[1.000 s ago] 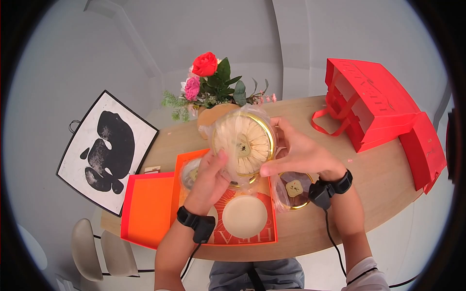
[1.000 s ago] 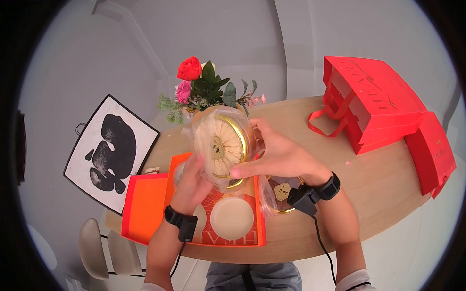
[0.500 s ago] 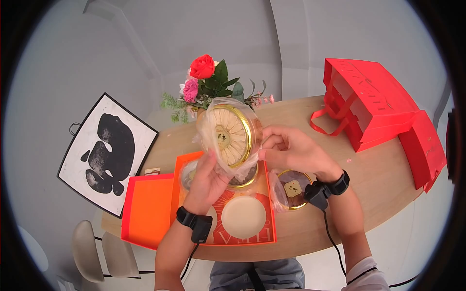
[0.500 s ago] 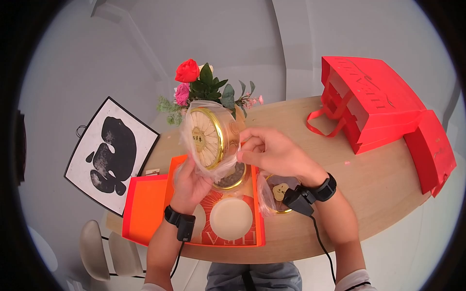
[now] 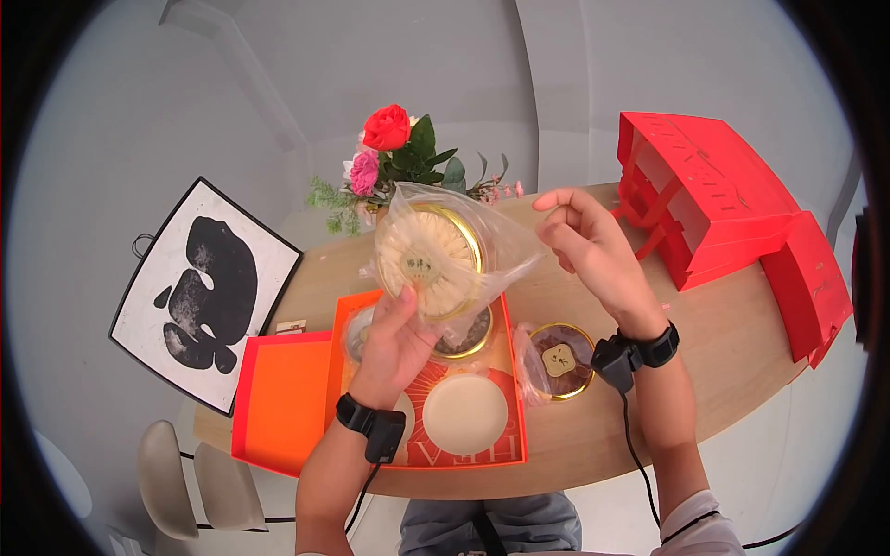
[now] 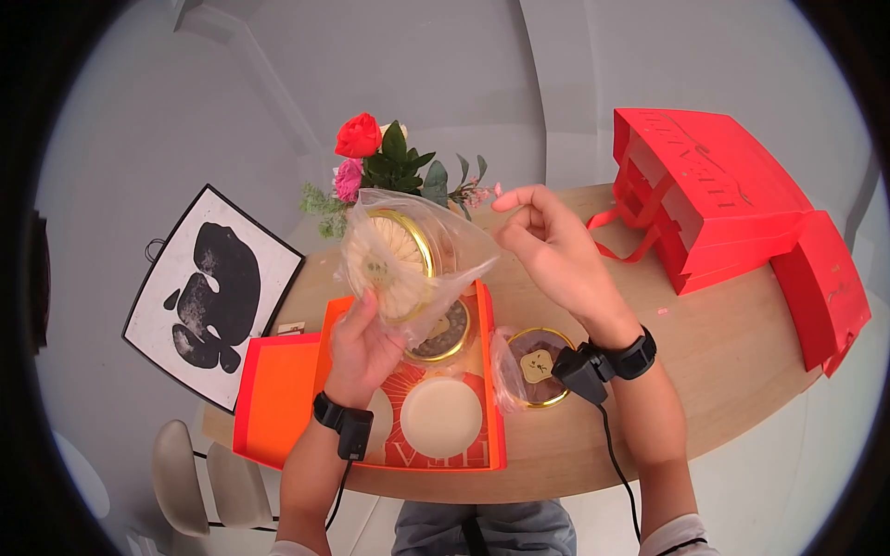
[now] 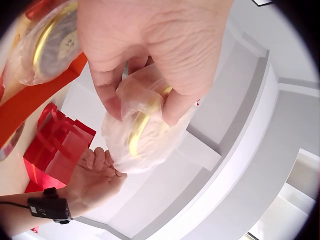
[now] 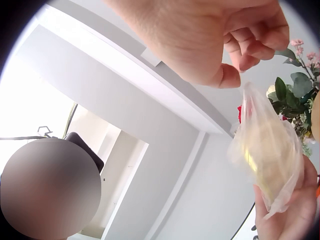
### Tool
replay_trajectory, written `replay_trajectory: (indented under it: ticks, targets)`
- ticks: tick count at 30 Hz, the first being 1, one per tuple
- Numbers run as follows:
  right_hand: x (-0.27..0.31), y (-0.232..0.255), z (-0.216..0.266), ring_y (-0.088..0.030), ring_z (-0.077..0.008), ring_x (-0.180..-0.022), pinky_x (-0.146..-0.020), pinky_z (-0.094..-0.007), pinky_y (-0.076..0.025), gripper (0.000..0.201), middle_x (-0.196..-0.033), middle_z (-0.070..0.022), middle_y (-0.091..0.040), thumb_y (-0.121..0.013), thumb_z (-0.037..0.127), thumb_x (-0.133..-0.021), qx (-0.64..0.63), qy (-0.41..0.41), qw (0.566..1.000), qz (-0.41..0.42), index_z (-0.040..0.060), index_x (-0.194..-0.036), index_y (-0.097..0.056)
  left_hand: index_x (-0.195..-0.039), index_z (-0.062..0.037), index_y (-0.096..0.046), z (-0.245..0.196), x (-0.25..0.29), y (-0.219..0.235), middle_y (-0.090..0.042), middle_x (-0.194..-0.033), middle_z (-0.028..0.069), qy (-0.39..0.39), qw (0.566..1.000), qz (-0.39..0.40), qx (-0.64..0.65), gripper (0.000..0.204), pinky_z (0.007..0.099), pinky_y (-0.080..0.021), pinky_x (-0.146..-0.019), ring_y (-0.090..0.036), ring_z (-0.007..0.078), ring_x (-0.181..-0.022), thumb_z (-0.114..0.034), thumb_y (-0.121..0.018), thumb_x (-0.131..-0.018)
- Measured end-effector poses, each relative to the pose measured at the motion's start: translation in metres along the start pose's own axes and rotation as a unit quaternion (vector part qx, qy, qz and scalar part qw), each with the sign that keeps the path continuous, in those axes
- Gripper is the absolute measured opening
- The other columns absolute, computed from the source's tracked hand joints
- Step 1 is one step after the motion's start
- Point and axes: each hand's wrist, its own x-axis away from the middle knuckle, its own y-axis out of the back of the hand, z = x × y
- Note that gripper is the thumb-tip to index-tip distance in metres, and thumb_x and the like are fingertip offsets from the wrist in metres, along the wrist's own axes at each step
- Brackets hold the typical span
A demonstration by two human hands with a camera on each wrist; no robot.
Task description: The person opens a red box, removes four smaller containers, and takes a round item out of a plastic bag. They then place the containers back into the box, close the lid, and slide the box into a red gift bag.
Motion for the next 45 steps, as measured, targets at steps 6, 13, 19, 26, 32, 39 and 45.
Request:
replay_trajectory:
  ticks: [6,13,19,26,32,39,45]
  targets:
    - [0.012,-0.012,0.006,-0.056,-0.0111,-0.086,-0.076,-0.0283,-0.047,0.035,-0.098,-0.0016,-0.058,-0.080,0.029,-0.086,0.149,0.122,0.981,0.018,0.0063,-0.107,-0.065,-0.151,-0.0022,-0.037,0.000,-0.001,-0.004,-0.050,-0.150,0.0138,-0.010,0.999,0.017,-0.046,0.056,0.0485,-0.045,-0.113,-0.052,0.0268,-0.137,-0.025,-0.059,-0.104]
    - [0.019,-0.023,0.006,-0.058,-0.0197,-0.087,-0.077,-0.0340,-0.051,0.022,-0.099,-0.0072,-0.060,-0.083,0.020,-0.082,0.258,0.232,0.938,0.029,0.0060,-0.093,-0.070,-0.149,-0.0007,-0.038,0.006,-0.003,0.003,-0.052,-0.148,0.0141,0.007,0.997,0.012,-0.074,0.056,0.0449,-0.046,-0.113,-0.053,0.0250,-0.135,-0.022,-0.061,-0.103]
    - [0.019,-0.024,0.009,-0.054,-0.0128,-0.077,-0.071,-0.0276,-0.046,0.022,-0.085,-0.0011,-0.063,-0.087,0.017,-0.077,0.216,0.195,0.957,0.009,0.0057,-0.085,-0.070,-0.148,0.0004,-0.037,0.005,-0.003,0.004,-0.053,-0.147,0.0135,0.022,0.998,0.007,-0.063,0.055,0.0428,-0.045,-0.113,-0.054,0.0240,-0.134,-0.020,-0.061,-0.103]
    - [0.028,-0.028,0.024,-0.053,-0.0125,-0.071,-0.066,-0.0282,-0.045,0.023,-0.079,-0.0014,-0.060,-0.087,0.017,-0.076,0.259,0.134,0.956,0.044,0.0052,-0.084,-0.070,-0.148,-0.0010,-0.037,0.007,-0.003,0.004,-0.053,-0.146,0.0132,0.021,0.998,0.008,-0.061,0.054,0.0428,-0.046,-0.112,-0.055,0.0238,-0.133,-0.020,-0.060,-0.104]
    - [0.027,-0.033,0.009,-0.056,-0.0173,-0.063,-0.059,-0.0303,-0.047,0.020,-0.074,-0.0068,-0.058,-0.083,0.018,-0.080,0.266,0.205,0.941,0.043,0.0032,-0.082,-0.069,-0.148,-0.0018,-0.037,0.008,-0.003,0.004,-0.053,-0.146,0.0130,0.024,0.998,0.009,-0.061,0.053,0.0439,-0.046,-0.113,-0.055,0.0239,-0.133,-0.021,-0.059,-0.104]
    - [0.027,-0.032,0.008,-0.058,-0.0102,-0.071,-0.064,-0.0281,-0.051,0.018,-0.083,-0.0046,-0.061,-0.072,0.015,-0.093,0.099,0.126,0.985,0.070,-0.0001,-0.090,-0.062,-0.150,-0.0022,-0.035,0.008,-0.002,0.002,-0.051,-0.147,0.0121,0.030,0.998,0.014,-0.047,0.059,0.0453,-0.046,-0.113,-0.053,0.0245,-0.135,-0.026,-0.062,-0.103]
    - [0.025,-0.032,0.005,-0.060,-0.0060,-0.082,-0.073,-0.0251,-0.052,0.015,-0.090,-0.0013,-0.066,-0.063,0.014,-0.100,-0.043,0.074,0.991,0.105,0.0006,-0.099,-0.056,-0.150,-0.0035,-0.035,0.011,0.001,0.008,-0.050,-0.148,0.0110,0.046,0.997,0.011,-0.064,0.065,0.0455,-0.045,-0.114,-0.052,0.0246,-0.136,-0.033,-0.064,-0.101]
